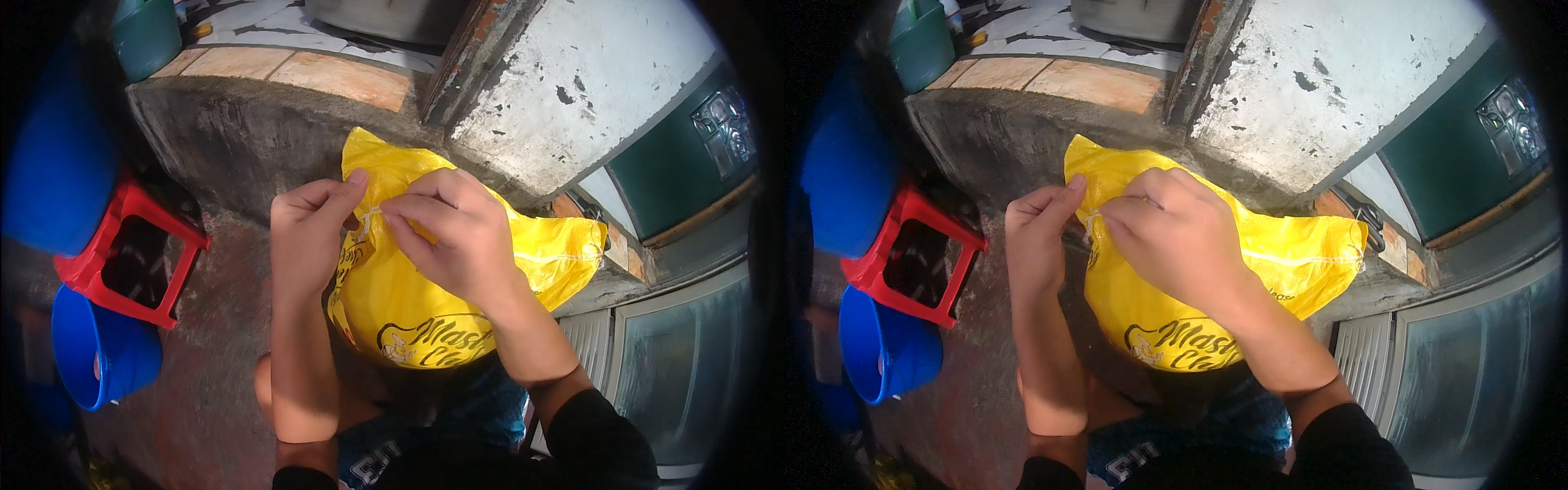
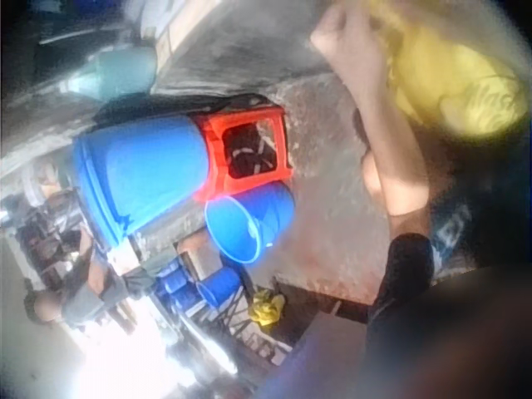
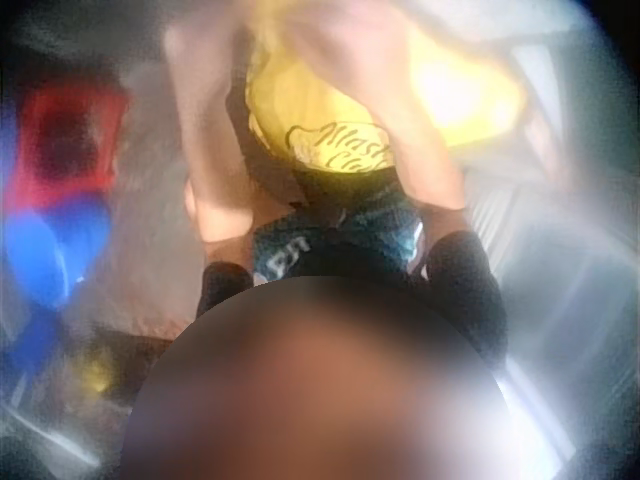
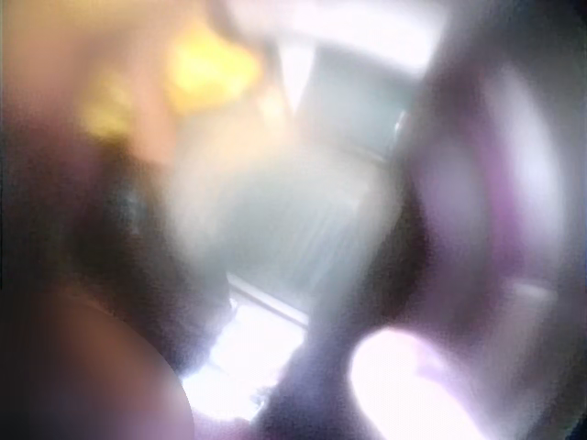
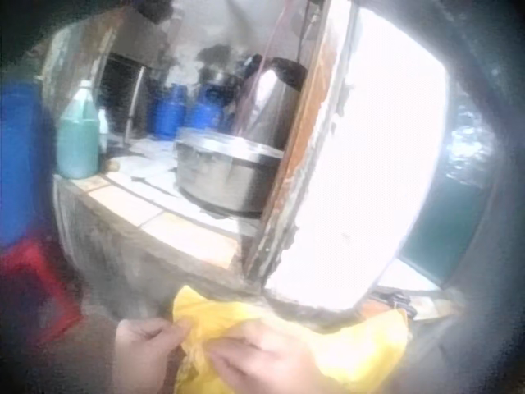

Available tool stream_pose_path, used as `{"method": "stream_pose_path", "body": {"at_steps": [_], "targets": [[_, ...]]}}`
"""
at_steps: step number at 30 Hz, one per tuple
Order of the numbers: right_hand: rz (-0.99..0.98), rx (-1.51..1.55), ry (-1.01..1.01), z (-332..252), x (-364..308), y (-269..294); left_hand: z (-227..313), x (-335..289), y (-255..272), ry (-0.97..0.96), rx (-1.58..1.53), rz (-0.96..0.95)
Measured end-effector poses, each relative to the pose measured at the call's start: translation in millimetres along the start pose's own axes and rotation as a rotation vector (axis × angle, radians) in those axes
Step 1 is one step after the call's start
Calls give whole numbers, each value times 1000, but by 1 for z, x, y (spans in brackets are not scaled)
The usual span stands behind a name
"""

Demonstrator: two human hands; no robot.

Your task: The person carries a large yellow rice bag, places it on the floor, and uses scissors to cut the top stitching. They then pull the cut threads to open the bag.

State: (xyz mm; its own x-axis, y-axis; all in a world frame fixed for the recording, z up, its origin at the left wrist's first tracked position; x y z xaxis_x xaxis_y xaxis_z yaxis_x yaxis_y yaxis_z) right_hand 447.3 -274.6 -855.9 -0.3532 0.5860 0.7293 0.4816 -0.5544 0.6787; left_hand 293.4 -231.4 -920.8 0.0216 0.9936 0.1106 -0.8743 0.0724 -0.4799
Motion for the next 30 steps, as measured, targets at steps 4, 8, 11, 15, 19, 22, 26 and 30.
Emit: {"method": "stream_pose_path", "body": {"at_steps": [4, 8, 11, 15, 19, 22, 26, 30], "targets": [[-47, -64, 49, -2, 9, 3, 3, 3, 0, 1, 52, 2], [-130, -114, 126, -6, 18, 8, 5, 2, -3, 13, 65, -34], [-198, -198, 126, -10, 22, 5, 6, 0, -7, -18, 76, -54], [-240, -295, 146, -15, 25, -3, 8, 1, -7, -35, 109, -62], [-277, -159, 130, -13, 25, 3, 10, 3, -5, -36, 129, -66], [-314, 7, 70, -10, 21, 13, 9, 3, -6, -2, 99, -59], [-210, 9, 91, -7, 17, 21, 10, 2, -7, -32, 131, -58], [-184, -51, 197, -9, 18, 18, 9, -1, -6, -15, 150, -50]]}}
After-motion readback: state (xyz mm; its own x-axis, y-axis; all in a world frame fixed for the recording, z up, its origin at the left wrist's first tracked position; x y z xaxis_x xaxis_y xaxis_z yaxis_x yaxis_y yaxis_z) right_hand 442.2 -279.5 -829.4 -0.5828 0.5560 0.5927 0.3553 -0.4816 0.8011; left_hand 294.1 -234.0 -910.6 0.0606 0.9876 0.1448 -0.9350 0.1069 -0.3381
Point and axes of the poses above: each hand's wrist, its own x-axis towards the middle knuckle, its own y-axis out of the back of the hand, z = x × y, the point moved 3 cm from there along x, towards the middle knuckle, and after that the axes turned 4 degrees about -x, right-handed, at the moved point
